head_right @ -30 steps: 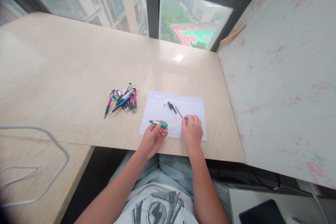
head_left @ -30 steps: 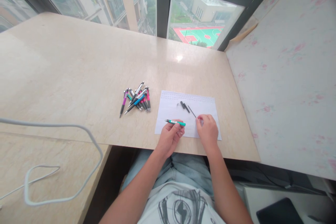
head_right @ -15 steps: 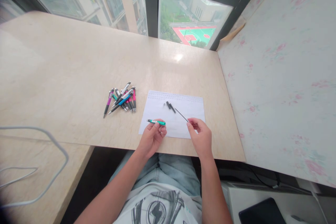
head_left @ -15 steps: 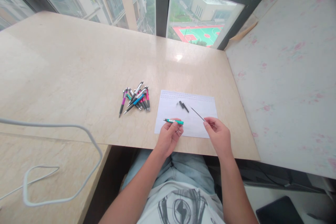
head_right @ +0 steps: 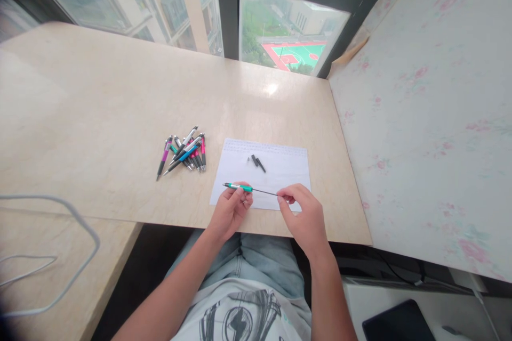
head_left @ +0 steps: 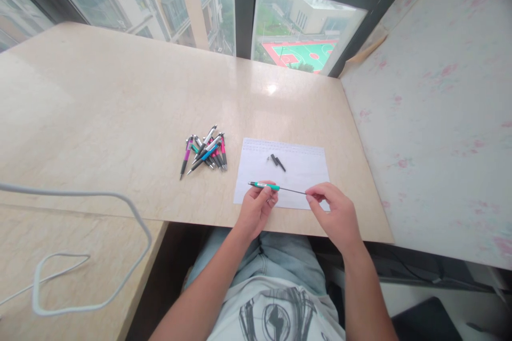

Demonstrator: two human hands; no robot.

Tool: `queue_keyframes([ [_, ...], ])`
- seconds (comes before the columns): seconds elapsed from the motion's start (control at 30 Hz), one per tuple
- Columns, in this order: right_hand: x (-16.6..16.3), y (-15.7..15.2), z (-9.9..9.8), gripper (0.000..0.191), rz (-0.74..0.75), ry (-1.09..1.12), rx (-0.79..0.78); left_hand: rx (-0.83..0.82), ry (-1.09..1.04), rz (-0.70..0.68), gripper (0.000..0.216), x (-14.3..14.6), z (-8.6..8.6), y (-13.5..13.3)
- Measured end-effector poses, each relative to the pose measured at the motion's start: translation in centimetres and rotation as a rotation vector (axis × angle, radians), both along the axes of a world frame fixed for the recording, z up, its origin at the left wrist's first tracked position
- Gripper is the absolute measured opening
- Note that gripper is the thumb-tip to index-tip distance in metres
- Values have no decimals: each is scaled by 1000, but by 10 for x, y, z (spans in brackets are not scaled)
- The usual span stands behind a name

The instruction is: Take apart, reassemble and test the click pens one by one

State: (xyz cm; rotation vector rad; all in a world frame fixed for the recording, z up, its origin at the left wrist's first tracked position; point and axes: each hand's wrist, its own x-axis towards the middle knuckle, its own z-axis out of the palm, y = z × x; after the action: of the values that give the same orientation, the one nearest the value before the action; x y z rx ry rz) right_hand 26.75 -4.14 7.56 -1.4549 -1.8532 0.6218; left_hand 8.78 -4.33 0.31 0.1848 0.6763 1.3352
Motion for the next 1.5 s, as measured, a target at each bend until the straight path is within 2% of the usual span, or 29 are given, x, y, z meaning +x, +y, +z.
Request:
queue_keyframes([
  [0.17,-21,-1,2,11,70,19,-13,2,29,-14,22,0,2,0],
  [0.57,-32,9,-12,34,-46,-45,2,27,32,-24,19,-1,3,-1],
  [0.67,-32,11,-9,30,-22,-16,21,30,45,-25,19,-1,2,-1],
  [0.83,-31,13,-4,11,69,7,45,16,27,-1,19,0,1,0],
  [1.1,-34,9,-6,11,71,11,54,21,-17,-7,19,-2,-1,1],
  [1.17,-34,7,-8,4,95,19,36,16,-36,-6,19,-3,-1,1],
  [1.2,-33,7,-9,9,119,26,24,13,-47,-6,19,-4,-1,1],
  [1.3,-25,10,-21,43,179,44,-28,1,-88,11,19,-6,0,1],
  [1.33,-21,13,-27,47,175,37,-43,-2,-100,18,19,-6,0,1],
  [1.5,-12,46,-60,32,44,-157,-13,-8,-91,23,20,-5,1,0],
])
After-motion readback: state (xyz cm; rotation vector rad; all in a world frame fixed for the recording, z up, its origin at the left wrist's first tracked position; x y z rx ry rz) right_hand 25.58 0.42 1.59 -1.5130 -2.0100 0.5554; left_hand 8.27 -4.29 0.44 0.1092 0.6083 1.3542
